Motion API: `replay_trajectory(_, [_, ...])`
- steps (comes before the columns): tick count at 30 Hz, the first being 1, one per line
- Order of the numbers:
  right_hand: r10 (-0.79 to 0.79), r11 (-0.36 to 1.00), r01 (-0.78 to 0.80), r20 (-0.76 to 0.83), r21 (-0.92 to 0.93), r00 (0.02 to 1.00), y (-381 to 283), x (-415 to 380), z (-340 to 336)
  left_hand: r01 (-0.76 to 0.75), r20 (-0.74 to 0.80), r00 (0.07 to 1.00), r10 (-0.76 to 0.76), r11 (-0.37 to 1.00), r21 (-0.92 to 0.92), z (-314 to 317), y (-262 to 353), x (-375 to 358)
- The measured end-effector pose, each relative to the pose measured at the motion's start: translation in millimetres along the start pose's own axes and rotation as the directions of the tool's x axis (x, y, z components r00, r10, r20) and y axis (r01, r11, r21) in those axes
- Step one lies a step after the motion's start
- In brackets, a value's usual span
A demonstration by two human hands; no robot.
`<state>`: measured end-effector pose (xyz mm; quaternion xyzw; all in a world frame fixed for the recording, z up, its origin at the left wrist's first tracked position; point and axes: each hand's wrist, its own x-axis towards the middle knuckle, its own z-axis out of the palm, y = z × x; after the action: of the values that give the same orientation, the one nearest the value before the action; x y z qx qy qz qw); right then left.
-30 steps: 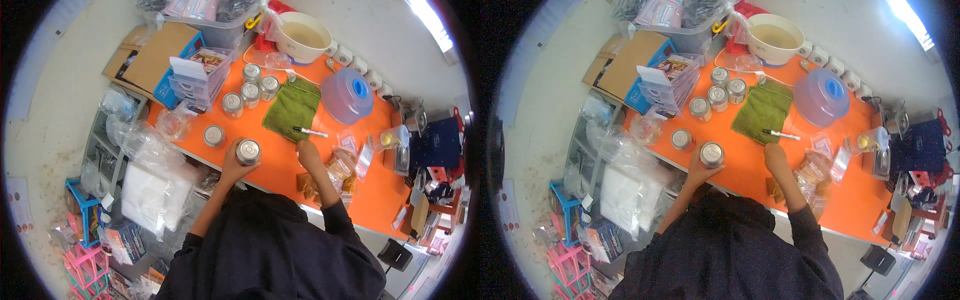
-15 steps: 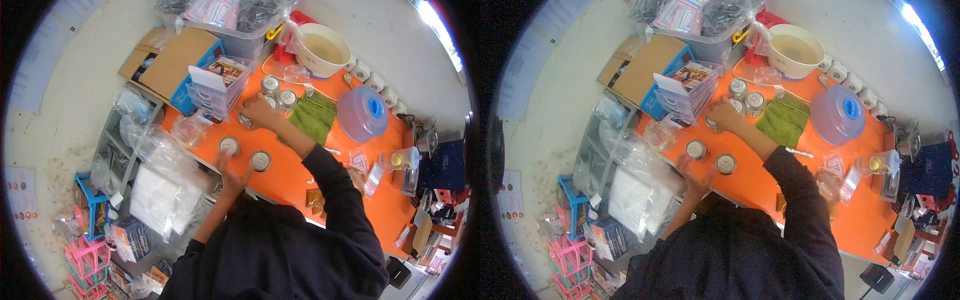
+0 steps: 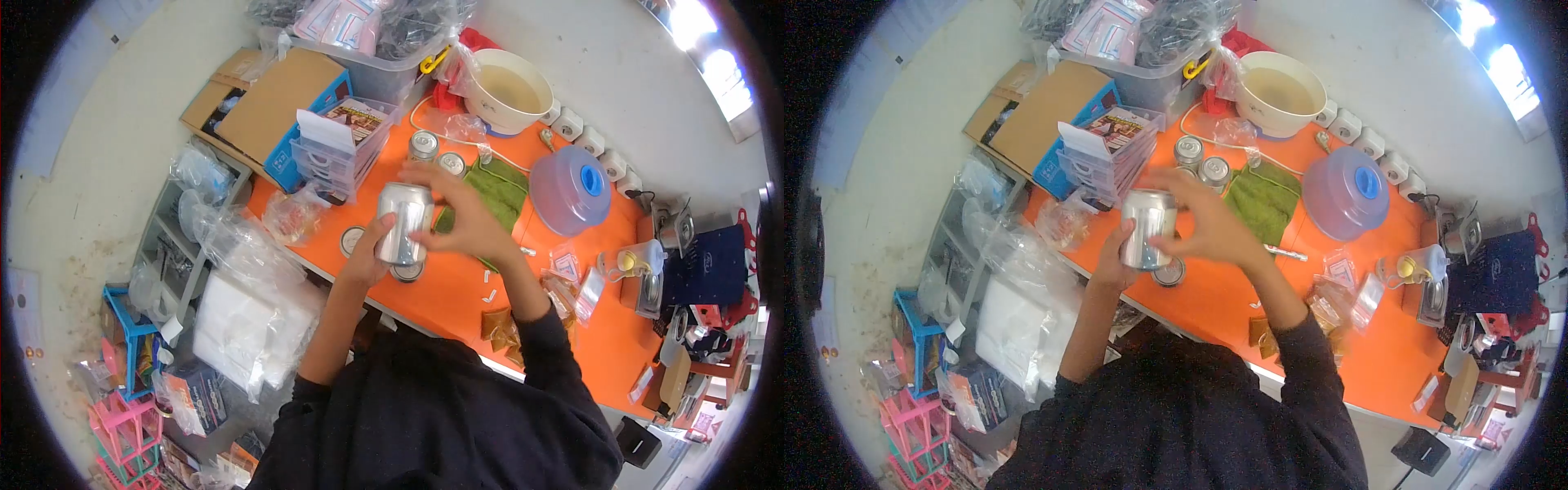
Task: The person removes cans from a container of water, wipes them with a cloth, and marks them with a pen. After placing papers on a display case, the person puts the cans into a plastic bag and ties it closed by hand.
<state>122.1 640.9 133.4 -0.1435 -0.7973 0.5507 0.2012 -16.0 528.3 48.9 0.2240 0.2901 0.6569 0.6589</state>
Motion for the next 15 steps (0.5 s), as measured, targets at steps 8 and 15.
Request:
replay_trajectory(8, [0.108,0.988,-0.122,-0.139,-0.092,0.984,-45,-37,13,0.052,0.007,0.998,-0.054,0.982,0.180,38,1,-19])
replay_trajectory(15, [0.040,0.990,-0.062,-0.167,-0.126,0.985,-43,-46,12,0.063,0.023,0.997,-0.068,0.985,0.163,44,0,-24])
